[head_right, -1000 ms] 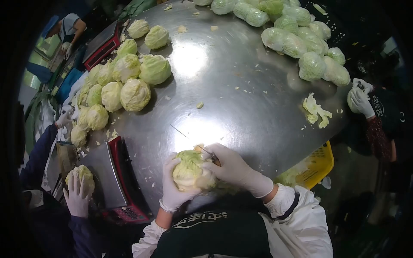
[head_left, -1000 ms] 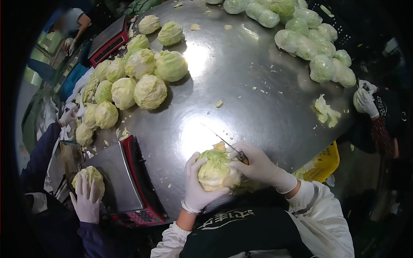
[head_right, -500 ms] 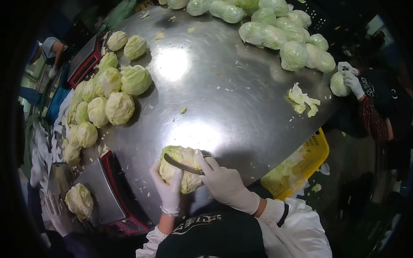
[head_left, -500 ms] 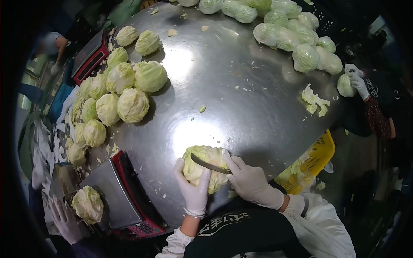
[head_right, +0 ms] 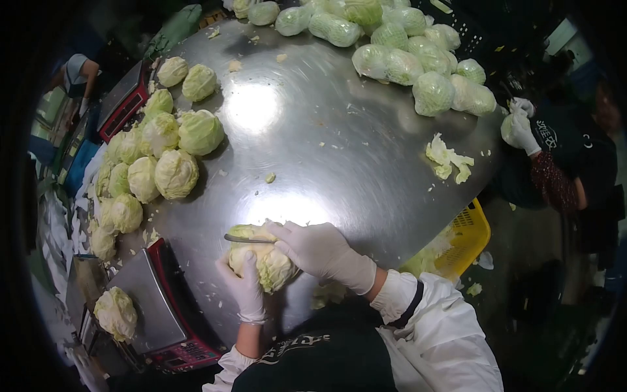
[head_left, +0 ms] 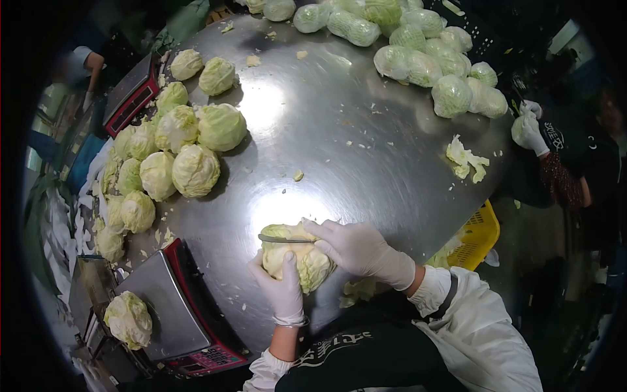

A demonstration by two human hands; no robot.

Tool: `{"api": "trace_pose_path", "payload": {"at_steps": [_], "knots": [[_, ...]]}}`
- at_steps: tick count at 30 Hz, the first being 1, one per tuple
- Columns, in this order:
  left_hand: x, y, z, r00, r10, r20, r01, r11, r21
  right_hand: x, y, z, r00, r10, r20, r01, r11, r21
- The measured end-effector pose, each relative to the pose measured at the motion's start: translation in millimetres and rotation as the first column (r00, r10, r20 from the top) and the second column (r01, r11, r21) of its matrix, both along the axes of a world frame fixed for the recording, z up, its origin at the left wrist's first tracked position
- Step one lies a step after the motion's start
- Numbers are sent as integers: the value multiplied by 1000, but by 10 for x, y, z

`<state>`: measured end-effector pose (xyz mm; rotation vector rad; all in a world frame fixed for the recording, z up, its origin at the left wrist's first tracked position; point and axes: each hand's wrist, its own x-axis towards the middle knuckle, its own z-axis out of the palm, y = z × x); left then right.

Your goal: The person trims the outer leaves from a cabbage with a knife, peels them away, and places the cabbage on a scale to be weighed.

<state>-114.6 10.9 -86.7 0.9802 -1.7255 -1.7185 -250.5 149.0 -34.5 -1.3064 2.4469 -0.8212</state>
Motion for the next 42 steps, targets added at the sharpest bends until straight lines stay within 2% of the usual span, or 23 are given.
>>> {"api": "trace_pose_path", "payload": {"at_steps": [1,2,3,4,5,6,7,8,9,11,13,16,19,21,24,26,30,35,37,38,39,41,42], "knots": [[8,-34,-57,999,31,17,-31,999,10,-51,-42,-23,1000,8,-12,-8,1000,-15],[27,-37,-81,999,39,6,-39,999,-4,-107,-78,-73,999,42,-30,-41,998,47],[60,9,-94,999,2,42,2,996,-84,-171,-113,-93,996,77,-45,-72,991,110],[93,89,-102,996,-29,80,42,985,-165,-395,-141,-31,999,-41,-9,42,983,177],[144,269,-120,992,-72,105,109,907,-408,-669,-174,65,987,-161,15,153,960,236],[115,314,-23,994,-89,61,108,839,-534,-866,-158,152,985,-172,-2,167,958,234],[152,348,66,993,-114,41,114,760,-639,-967,-50,178,983,-186,-3,181,952,245],[167,336,73,995,-98,35,97,753,-651,-1006,91,73,984,-180,-22,181,970,163],[158,278,66,996,-75,41,86,831,-550,-1008,187,-27,986,-162,-43,164,984,73],[176,144,-57,999,-39,2,37,933,-359,-774,212,152,947,-247,205,213,962,174],[155,125,78,998,-48,36,59,869,-492,-435,273,75,899,-171,403,188,982,-2],[145,147,26,999,-3,33,18,891,-453,7,365,-61,945,-9,327,45,994,-101],[124,185,-35,1000,0,14,6,907,-420,212,342,79,958,37,285,-35,999,-13],[114,225,-51,1000,8,9,-3,910,-415,252,299,142,949,-7,315,4,1000,11],[106,329,49,996,25,83,21,857,-514,145,236,152,955,-53,291,33,997,71],[115,374,101,995,0,100,61,792,-607,21,154,49,978,-129,163,123,991,45],[126,273,40,999,-15,52,41,839,-543,-289,15,115,970,-126,209,103,988,116],[440,169,-205,996,-90,-25,58,805,-591,-590,23,-533,928,-214,304,182,975,130],[596,131,-321,985,-100,-138,31,902,-431,-558,84,-657,906,-289,310,259,956,134],[677,100,-360,995,-72,-69,33,889,-456,-482,114,-686,902,-291,320,256,955,147],[728,111,-389,995,-75,-64,38,891,-452,-430,126,-690,873,-347,343,329,938,110],[740,138,-313,975,143,-169,-157,985,-73,-324,104,-578,841,-402,361,403,912,75],[782,131,-371,971,167,-170,-181,981,-68,-234,87,-515,783,-389,485,416,908,57]]}}
